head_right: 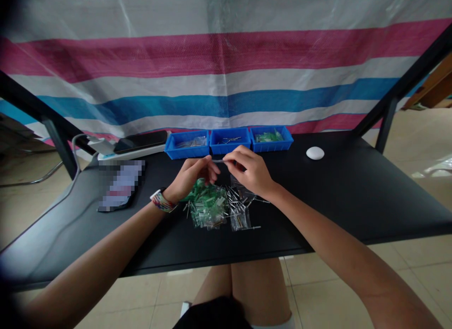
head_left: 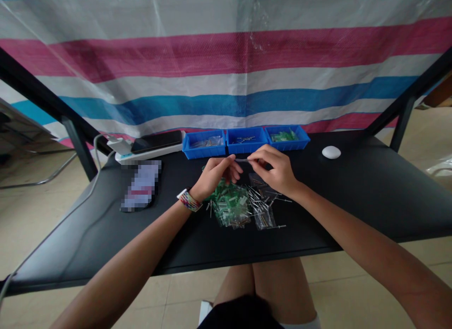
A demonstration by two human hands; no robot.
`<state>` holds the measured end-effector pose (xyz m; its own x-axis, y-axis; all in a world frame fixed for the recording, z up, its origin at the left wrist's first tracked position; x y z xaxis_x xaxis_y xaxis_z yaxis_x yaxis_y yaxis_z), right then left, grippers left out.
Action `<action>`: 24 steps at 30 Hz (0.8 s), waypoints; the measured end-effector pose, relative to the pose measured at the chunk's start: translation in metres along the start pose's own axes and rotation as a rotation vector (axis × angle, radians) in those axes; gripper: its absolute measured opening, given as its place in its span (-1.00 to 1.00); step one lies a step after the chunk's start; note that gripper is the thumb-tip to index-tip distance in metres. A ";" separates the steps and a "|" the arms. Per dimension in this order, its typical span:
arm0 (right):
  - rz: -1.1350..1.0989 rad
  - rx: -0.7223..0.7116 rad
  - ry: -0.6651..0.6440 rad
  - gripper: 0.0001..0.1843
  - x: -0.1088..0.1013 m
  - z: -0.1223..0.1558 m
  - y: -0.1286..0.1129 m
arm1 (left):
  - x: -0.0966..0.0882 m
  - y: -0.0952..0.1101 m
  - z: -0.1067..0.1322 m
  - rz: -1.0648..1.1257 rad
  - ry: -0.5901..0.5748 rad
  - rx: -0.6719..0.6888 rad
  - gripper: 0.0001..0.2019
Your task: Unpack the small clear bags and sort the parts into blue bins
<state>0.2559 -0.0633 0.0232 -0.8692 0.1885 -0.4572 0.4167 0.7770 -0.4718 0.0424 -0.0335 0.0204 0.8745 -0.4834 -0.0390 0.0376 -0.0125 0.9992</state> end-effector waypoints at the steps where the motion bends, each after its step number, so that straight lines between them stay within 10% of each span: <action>1: 0.041 -0.040 -0.018 -0.87 0.000 0.001 -0.001 | 0.000 0.001 0.000 0.031 -0.010 0.005 -0.52; 12: 0.085 0.096 -0.060 -0.78 -0.001 0.000 0.009 | -0.016 0.000 -0.009 0.136 0.237 0.039 -0.74; 18: 0.194 0.259 -0.389 -0.91 -0.010 -0.003 0.023 | -0.045 0.007 -0.015 0.244 0.560 0.096 -0.79; 24: 0.332 0.273 -0.625 -0.89 -0.013 0.001 0.026 | -0.048 0.002 -0.013 0.257 0.543 0.032 -0.70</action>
<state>0.2783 -0.0463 0.0169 -0.4077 -0.0518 -0.9116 0.7523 0.5468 -0.3675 0.0069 0.0005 0.0240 0.9758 0.0416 0.2145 -0.2153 0.0154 0.9764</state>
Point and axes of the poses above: each hand's wrist, its own z-axis away from the middle knuckle, its own x-axis out of the palm, y = z × x, the point moved 1 cm from there along -z, towards the middle knuckle, and after that the axes turned 3 degrees about -x, right-handed, at the moved point
